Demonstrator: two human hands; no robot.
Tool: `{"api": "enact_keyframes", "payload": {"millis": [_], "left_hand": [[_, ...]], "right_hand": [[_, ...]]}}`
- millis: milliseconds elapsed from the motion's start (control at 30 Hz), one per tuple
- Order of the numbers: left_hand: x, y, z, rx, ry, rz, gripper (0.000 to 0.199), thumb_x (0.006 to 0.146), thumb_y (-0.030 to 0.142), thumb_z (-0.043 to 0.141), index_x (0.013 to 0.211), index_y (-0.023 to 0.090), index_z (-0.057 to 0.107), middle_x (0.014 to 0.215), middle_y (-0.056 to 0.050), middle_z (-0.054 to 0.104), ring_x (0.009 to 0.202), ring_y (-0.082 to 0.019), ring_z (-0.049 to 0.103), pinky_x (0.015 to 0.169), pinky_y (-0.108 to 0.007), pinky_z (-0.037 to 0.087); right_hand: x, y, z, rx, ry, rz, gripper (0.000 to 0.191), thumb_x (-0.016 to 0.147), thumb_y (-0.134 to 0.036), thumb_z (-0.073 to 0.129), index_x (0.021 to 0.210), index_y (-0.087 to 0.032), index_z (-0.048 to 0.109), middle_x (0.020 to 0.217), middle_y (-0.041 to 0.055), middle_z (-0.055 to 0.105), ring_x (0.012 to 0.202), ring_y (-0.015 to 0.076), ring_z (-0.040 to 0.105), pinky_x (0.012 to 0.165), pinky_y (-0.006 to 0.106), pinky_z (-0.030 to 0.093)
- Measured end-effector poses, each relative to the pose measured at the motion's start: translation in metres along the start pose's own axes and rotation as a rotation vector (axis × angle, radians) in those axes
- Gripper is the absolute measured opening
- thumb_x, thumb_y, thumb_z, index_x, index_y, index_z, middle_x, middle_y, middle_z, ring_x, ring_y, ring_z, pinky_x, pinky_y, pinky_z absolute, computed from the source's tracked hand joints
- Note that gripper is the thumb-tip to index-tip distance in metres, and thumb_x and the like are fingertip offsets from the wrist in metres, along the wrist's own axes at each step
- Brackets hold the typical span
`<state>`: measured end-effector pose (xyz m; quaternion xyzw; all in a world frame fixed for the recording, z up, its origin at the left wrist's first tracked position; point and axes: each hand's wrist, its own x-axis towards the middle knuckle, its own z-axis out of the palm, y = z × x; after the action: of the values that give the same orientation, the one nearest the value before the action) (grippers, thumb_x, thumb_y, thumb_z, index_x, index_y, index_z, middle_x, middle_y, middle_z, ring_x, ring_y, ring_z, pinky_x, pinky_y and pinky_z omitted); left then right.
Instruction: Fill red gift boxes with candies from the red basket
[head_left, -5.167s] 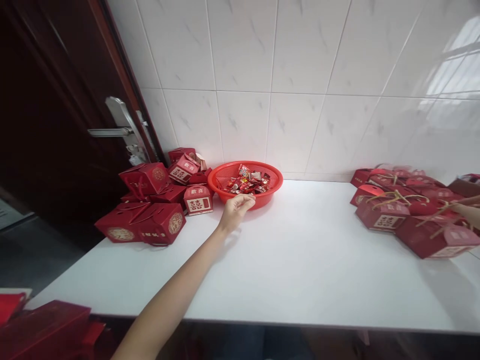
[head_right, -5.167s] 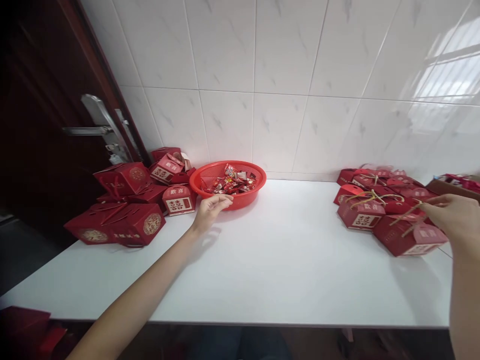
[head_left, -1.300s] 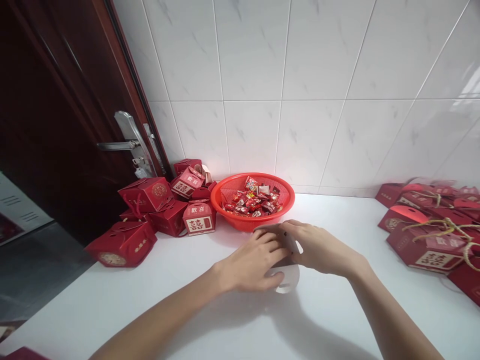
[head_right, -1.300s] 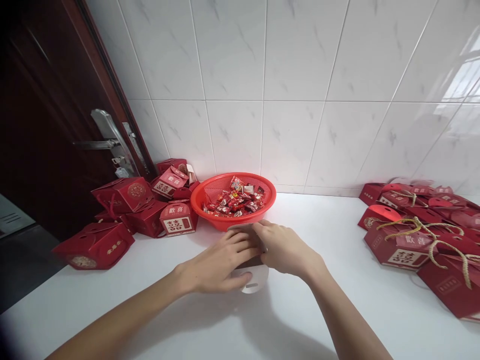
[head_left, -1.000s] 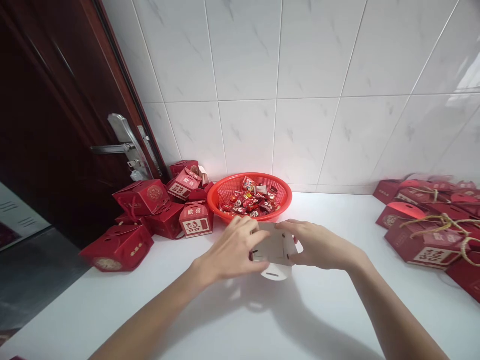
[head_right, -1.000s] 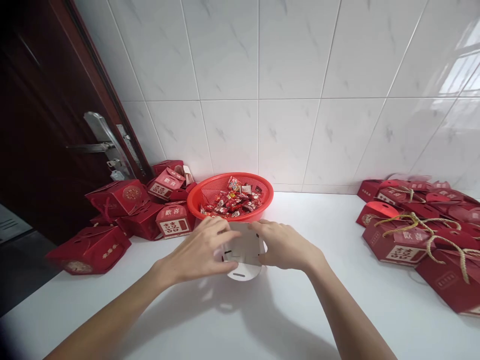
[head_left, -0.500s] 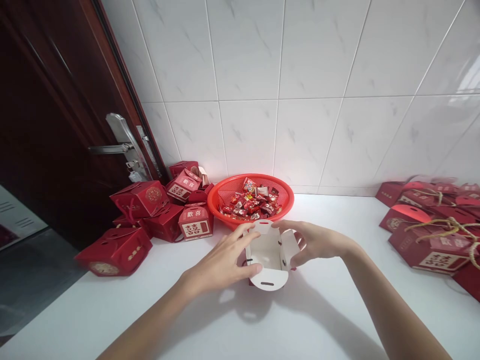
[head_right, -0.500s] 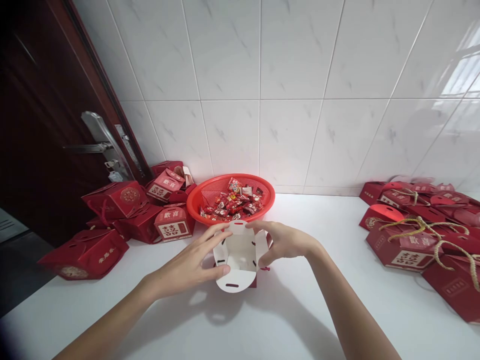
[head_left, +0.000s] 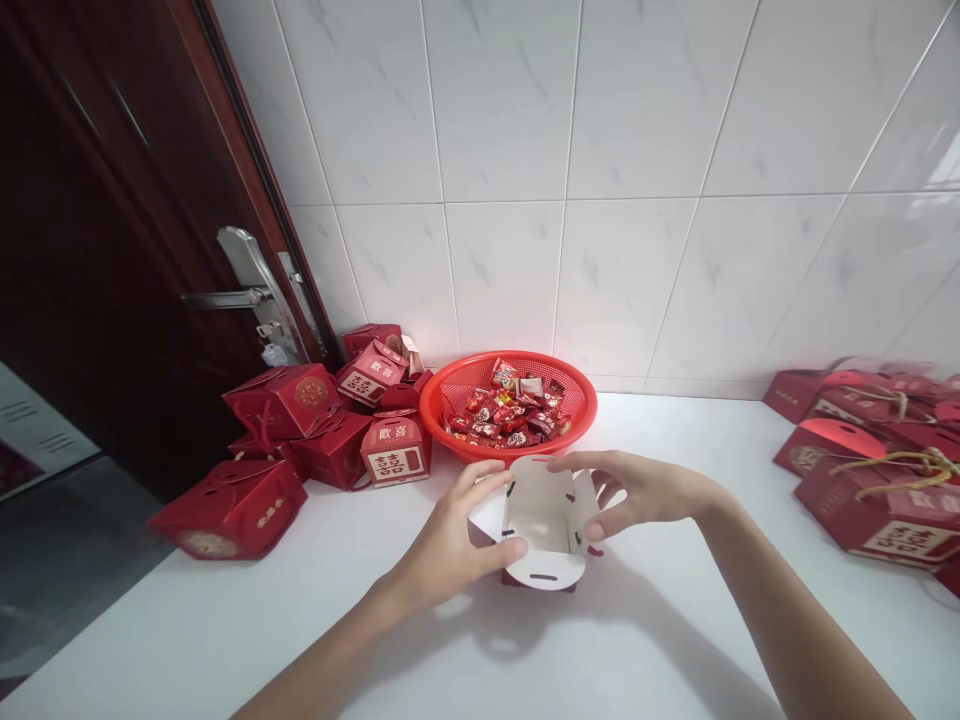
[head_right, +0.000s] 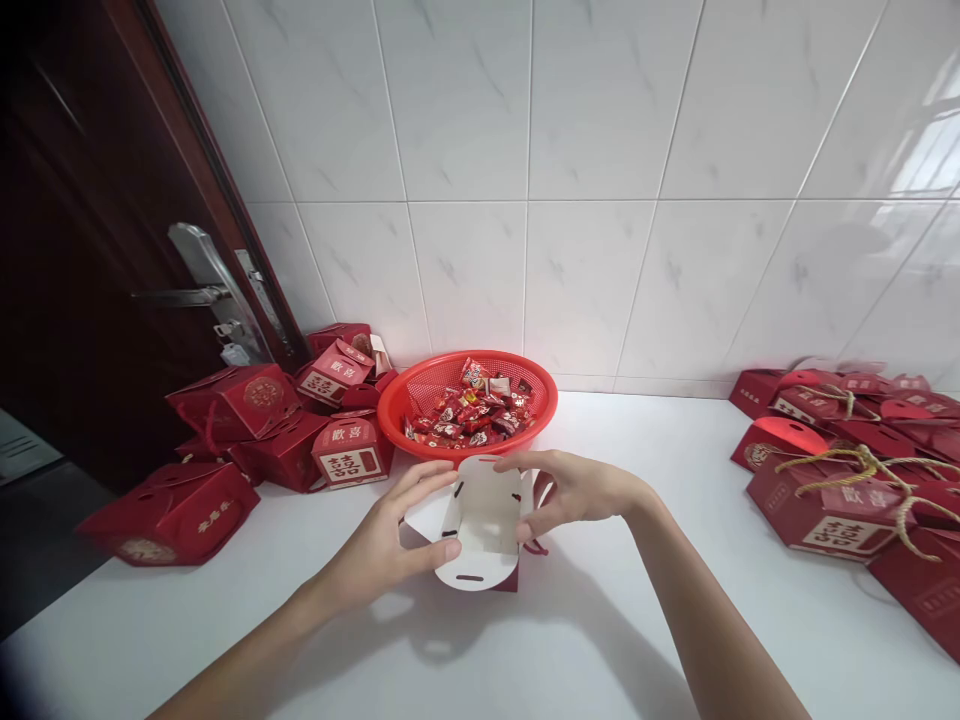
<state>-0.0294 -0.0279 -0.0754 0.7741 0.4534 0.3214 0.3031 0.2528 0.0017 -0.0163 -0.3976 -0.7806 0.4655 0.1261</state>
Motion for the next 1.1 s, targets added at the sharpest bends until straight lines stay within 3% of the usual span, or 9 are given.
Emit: {"api": "enact_keyframes", "payload": {"millis": [133, 367, 467, 567, 700, 833, 900, 967, 1100], "left_hand": [[-0.002, 0.010, 0.000, 0.108, 0.020, 0.028, 0.057, 0.080, 0.042, 0.075, 0.134, 0.026, 0.063, 0.151, -0.012, 0.049, 0.141, -0.035, 0.044, 0.115, -0.053, 0.042], [0.006, 0.021, -0.013, 0.123, 0.046, 0.211, 0.032, 0.091, 0.043, 0.065, 0.119, 0.028, 0.069, 0.138, -0.009, 0.063, 0.137, -0.030, 0.048, 0.113, -0.050, 0.044], [0.026, 0.024, -0.027, 0.108, 0.096, 0.256, 0.028, 0.095, 0.039, 0.058, 0.118, 0.026, 0.069, 0.132, -0.008, 0.066, 0.127, -0.026, 0.058, 0.111, -0.044, 0.047], [0.065, 0.017, -0.041, 0.165, 0.133, 0.257, 0.025, 0.094, 0.035, 0.055, 0.107, 0.022, 0.072, 0.121, -0.008, 0.071, 0.119, -0.025, 0.063, 0.108, -0.040, 0.049], [0.139, -0.007, -0.045, 0.342, -0.023, 0.204, 0.025, 0.087, 0.028, 0.059, 0.106, 0.020, 0.073, 0.120, -0.009, 0.070, 0.115, -0.026, 0.064, 0.106, -0.040, 0.048], [0.201, -0.024, -0.031, 0.554, -0.259, 0.176, 0.048, 0.085, 0.024, 0.063, 0.133, 0.021, 0.063, 0.136, -0.013, 0.062, 0.128, -0.031, 0.056, 0.107, -0.042, 0.046], [0.218, -0.026, -0.024, 0.614, -0.371, 0.170, 0.055, 0.083, 0.023, 0.067, 0.137, 0.020, 0.059, 0.143, -0.014, 0.057, 0.132, -0.033, 0.053, 0.108, -0.042, 0.044], [0.227, -0.026, -0.018, 0.657, -0.432, 0.153, 0.046, 0.084, 0.024, 0.067, 0.130, 0.020, 0.065, 0.139, -0.014, 0.061, 0.125, -0.033, 0.059, 0.103, -0.040, 0.047], [0.228, -0.027, -0.014, 0.699, -0.421, 0.112, 0.033, 0.087, 0.023, 0.062, 0.119, 0.020, 0.070, 0.123, -0.012, 0.070, 0.111, -0.031, 0.065, 0.092, -0.037, 0.051]], "right_hand": [[0.006, -0.005, -0.015, 0.056, 0.036, -0.165, 0.056, 0.080, -0.046, 0.076, 0.129, -0.022, 0.065, 0.124, 0.0095, 0.067, 0.098, 0.0219, 0.067, 0.088, 0.036, 0.055], [0.070, 0.011, -0.039, 0.278, 0.558, -0.270, 0.034, 0.076, -0.046, 0.075, 0.092, -0.017, 0.073, 0.098, 0.0080, 0.074, 0.085, 0.0204, 0.068, 0.081, 0.035, 0.055], [0.107, 0.023, -0.048, 0.238, 0.689, -0.218, 0.022, 0.074, -0.036, 0.073, 0.083, -0.017, 0.071, 0.083, 0.0057, 0.073, 0.076, 0.0193, 0.067, 0.074, 0.033, 0.054], [0.132, 0.033, -0.052, 0.138, 0.774, -0.141, 0.010, 0.076, -0.026, 0.066, 0.079, -0.017, 0.068, 0.079, 0.0047, 0.072, 0.076, 0.0185, 0.066, 0.073, 0.031, 0.051], [0.146, 0.045, -0.050, 0.075, 0.823, -0.045, 0.005, 0.076, -0.022, 0.067, 0.077, -0.018, 0.066, 0.081, 0.0046, 0.073, 0.080, 0.0190, 0.066, 0.074, 0.030, 0.050], [0.147, 0.052, -0.049, 0.031, 0.782, -0.022, 0.007, 0.079, -0.022, 0.067, 0.084, -0.017, 0.066, 0.087, 0.0053, 0.073, 0.084, 0.0193, 0.068, 0.072, 0.028, 0.050], [0.146, 0.053, -0.049, 0.022, 0.756, -0.016, 0.009, 0.080, -0.020, 0.065, 0.089, -0.017, 0.066, 0.092, 0.0062, 0.073, 0.088, 0.0197, 0.068, 0.073, 0.028, 0.050], [0.145, 0.052, -0.049, 0.009, 0.741, 0.008, 0.013, 0.082, -0.019, 0.064, 0.095, -0.017, 0.065, 0.097, 0.0070, 0.072, 0.093, 0.0203, 0.068, 0.075, 0.028, 0.050], [0.146, 0.050, -0.049, -0.079, 0.695, 0.065, 0.022, 0.082, -0.019, 0.064, 0.104, -0.018, 0.064, 0.109, 0.0092, 0.070, 0.102, 0.0231, 0.066, 0.079, 0.030, 0.050]]}}
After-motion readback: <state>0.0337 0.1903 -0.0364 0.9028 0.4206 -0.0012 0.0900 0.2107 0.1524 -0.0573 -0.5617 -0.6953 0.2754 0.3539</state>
